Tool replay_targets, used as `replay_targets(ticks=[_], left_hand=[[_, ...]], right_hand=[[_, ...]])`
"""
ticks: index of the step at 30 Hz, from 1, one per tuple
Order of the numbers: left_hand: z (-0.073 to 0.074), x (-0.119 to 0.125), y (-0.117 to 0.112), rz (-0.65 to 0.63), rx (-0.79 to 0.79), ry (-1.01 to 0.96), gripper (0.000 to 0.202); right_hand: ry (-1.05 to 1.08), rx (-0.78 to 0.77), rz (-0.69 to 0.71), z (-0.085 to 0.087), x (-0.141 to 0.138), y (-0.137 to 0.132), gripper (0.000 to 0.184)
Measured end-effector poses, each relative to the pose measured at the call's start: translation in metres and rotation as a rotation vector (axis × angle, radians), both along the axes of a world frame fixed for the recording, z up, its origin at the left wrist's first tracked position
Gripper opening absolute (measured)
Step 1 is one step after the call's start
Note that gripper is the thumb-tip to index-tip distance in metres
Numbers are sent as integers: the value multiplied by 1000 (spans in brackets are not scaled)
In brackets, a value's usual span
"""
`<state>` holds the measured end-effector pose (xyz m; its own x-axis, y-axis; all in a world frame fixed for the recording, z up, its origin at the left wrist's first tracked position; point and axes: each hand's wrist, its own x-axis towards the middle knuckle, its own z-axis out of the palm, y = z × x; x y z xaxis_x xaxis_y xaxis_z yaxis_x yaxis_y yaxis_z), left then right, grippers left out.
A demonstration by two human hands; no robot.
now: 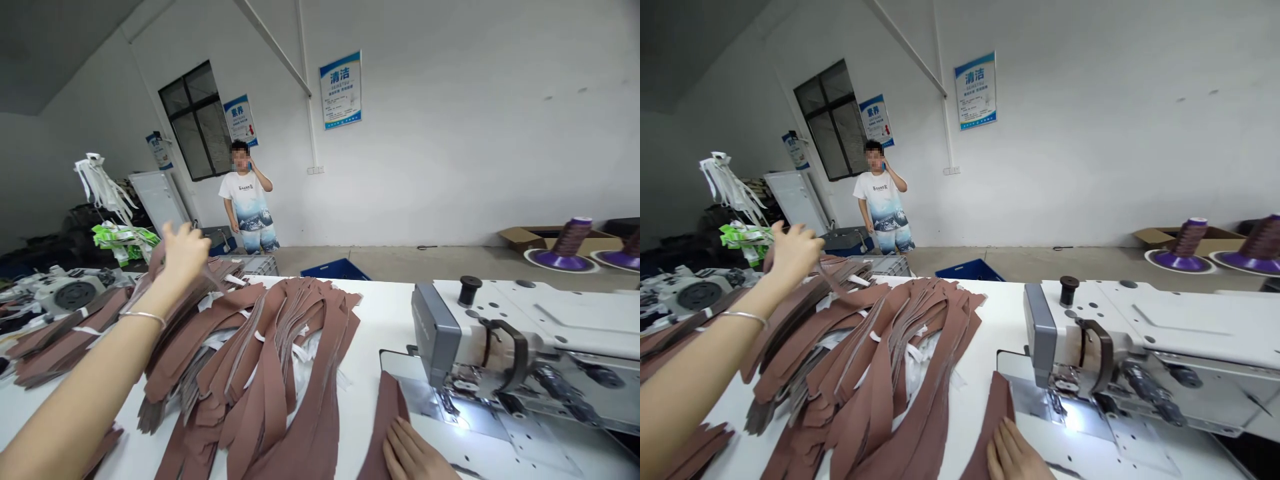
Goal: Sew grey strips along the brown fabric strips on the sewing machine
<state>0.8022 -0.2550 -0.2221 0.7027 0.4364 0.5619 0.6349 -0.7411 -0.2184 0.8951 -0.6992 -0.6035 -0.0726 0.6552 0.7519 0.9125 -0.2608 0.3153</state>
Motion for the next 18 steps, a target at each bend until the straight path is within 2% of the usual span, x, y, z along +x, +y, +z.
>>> replay_targets(ticks=[1, 2, 3, 5, 6, 8, 10, 11, 13, 15, 18], left_hand=[[-8, 7, -26, -129, 65, 55, 25], [-25, 15, -56, -328, 159, 160, 24], [-48, 21, -87, -544, 231, 280, 23], [-113, 25, -151, -953, 283, 479, 17], [-150, 21, -181, -1099, 284, 524, 15], [-218, 6, -230, -1333, 313, 515, 9], [-267, -13, -261, -1479, 340, 560, 10], [-283, -21, -270, -1522, 350, 580, 12], [-299, -28, -278, -1570, 360, 626, 15], [-303, -28, -280, -1597, 363, 662, 16], [-300, -24, -281, -1615, 338, 666, 11]], right_hand=[[8, -2, 1, 3, -2, 1, 33], [23, -21, -1, 6, -4, 2, 32], [38, -58, -1, 11, -7, 2, 30], [67, -177, 5, 22, -14, -1, 23], [78, -236, 13, 27, -16, -3, 20], [88, -317, 25, 34, -20, -9, 15], [78, -348, 22, 38, -20, -16, 17], [71, -349, 18, 38, -21, -20, 18], [63, -336, 7, 36, -21, -28, 21], [65, -314, 9, 33, -22, -34, 21], [68, -293, 16, 28, -21, -38, 19]])
